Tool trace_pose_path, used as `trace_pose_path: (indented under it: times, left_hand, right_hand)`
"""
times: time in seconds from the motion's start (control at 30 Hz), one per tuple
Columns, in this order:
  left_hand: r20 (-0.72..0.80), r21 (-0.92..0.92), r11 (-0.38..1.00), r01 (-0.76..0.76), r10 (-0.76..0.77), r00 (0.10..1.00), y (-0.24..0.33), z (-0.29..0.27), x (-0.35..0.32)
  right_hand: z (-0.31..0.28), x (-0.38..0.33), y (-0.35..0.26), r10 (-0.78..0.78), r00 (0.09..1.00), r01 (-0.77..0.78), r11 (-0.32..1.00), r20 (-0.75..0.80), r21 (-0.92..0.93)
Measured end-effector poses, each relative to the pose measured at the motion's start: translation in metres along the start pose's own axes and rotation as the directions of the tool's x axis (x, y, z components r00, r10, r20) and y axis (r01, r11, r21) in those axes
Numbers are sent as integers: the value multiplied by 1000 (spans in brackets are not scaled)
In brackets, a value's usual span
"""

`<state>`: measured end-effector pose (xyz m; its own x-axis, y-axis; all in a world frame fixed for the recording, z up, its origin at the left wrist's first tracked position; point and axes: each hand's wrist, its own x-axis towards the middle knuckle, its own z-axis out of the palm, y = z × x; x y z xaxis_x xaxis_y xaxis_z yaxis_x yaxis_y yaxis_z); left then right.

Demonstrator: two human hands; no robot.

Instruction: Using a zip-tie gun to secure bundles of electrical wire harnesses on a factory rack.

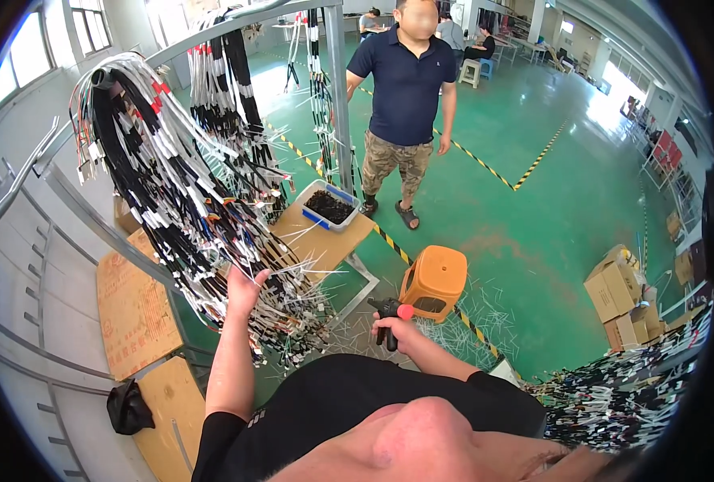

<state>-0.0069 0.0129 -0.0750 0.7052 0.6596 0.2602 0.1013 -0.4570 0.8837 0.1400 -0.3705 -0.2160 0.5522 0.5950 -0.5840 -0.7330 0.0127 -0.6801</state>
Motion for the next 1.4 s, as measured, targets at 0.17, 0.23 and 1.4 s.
trace_pose_path:
  times: [0.17, 0.23, 1.4]
  left_hand:
    - [-16, 52, 999, -7, 8, 1000, 9, -2, -2]
    - [-28, 51, 998, 44, -43, 999, 15, -3, -2]
    - [62, 160, 985, 68, -78, 995, 36, -15, -29]
  right_hand:
    - [3, -6, 10, 6, 1000, -6, 999, -8, -33]
    - [6, -9, 14, 14, 1000, -15, 999, -18, -39]
    - [83, -7, -6, -105, 994, 104, 994, -24, -13]
